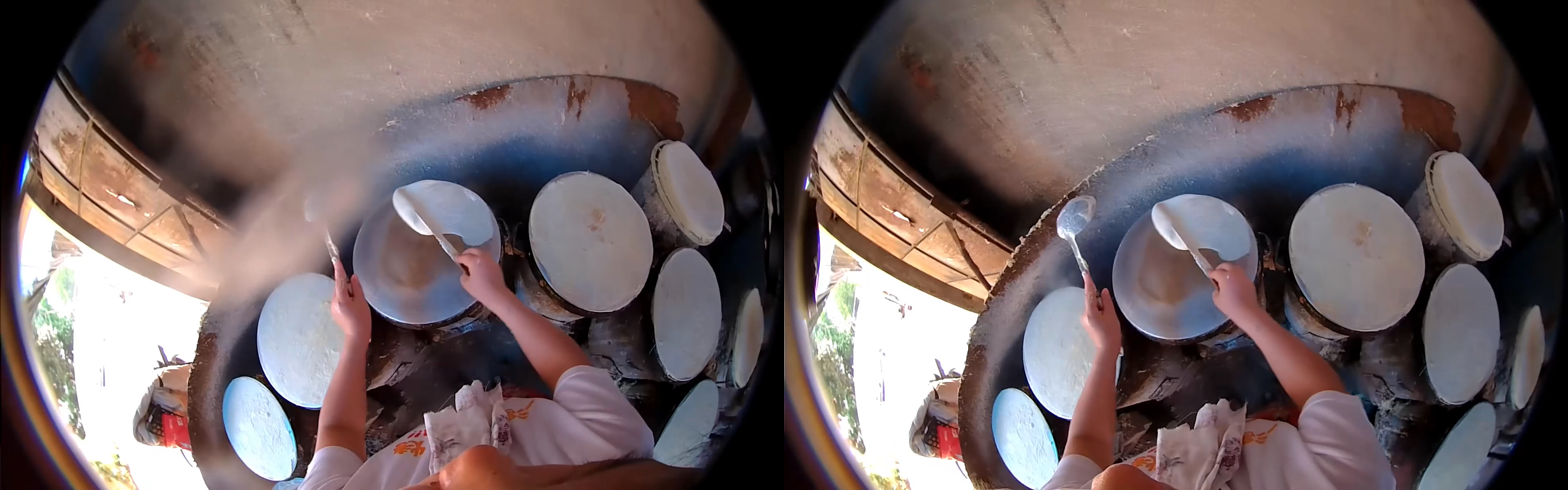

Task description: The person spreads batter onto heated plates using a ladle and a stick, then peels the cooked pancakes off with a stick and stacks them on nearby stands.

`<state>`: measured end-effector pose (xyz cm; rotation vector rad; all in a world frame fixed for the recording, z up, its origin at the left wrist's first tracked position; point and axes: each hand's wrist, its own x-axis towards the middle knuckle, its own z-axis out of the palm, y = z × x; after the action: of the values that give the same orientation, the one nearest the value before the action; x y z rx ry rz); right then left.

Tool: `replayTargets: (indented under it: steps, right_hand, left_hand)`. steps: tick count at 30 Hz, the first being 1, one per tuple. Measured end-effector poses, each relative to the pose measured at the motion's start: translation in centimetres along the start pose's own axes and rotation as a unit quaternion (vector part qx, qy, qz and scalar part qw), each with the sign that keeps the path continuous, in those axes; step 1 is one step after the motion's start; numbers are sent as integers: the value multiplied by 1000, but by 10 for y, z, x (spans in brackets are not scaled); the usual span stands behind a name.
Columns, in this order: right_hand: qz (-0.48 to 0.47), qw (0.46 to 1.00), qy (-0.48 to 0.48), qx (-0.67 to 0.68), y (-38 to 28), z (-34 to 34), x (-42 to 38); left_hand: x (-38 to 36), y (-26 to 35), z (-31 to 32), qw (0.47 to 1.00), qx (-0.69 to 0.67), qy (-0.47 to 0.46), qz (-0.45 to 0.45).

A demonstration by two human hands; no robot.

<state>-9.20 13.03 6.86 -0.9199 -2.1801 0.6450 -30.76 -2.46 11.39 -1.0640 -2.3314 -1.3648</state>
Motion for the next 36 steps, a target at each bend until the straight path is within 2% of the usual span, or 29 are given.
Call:
replayTargets:
  steps: [2,4,6,9,12,13,17,20,22,23,26,29,32,33,36]
  right_hand:
    - [-18,1000,-1,-16,4,-29,6]
    - [11,994,42,-99,37,-43,9]
    - [13,993,12,-114,51,-43,23]
    - [-29,994,-89,-63,51,-15,51]
    - [-88,985,-151,-11,53,8,72]
    - [-104,985,-139,1,52,11,71]
    - [-174,949,-253,68,45,-9,84]
    - [-203,943,-230,131,72,-42,115]
    - [-169,975,-146,6,104,-34,137]
    - [-177,971,-161,-15,106,-30,142]
    - [-263,937,-219,61,88,2,137]
    - [-240,906,-335,100,77,-6,121]
    - [-295,866,-356,191,89,-28,125]
    - [-270,857,-380,222,92,-32,144]
    - [-223,934,-272,55,102,8,189]
  left_hand:
    - [-3,3,-5,1000,-6,-15,-15]
    - [-11,4,5,999,-23,-3,-22]
    - [-18,13,7,999,-5,-5,-38]
    - [-20,29,22,998,6,6,-55]
    - [-28,40,30,998,11,49,-28]
    - [-34,52,26,989,-16,-2,-147]
    - [-50,70,20,981,46,21,-187]
    - [-67,85,17,978,82,32,-191]
    - [-70,82,27,979,71,53,-182]
    - [-64,81,31,982,65,54,-166]
    - [-59,87,35,979,89,45,-180]
    - [-77,92,26,982,111,52,-142]
    - [-94,100,9,973,124,11,-195]
    - [-97,102,7,971,125,-4,-203]
    - [-95,100,21,969,110,-10,-219]
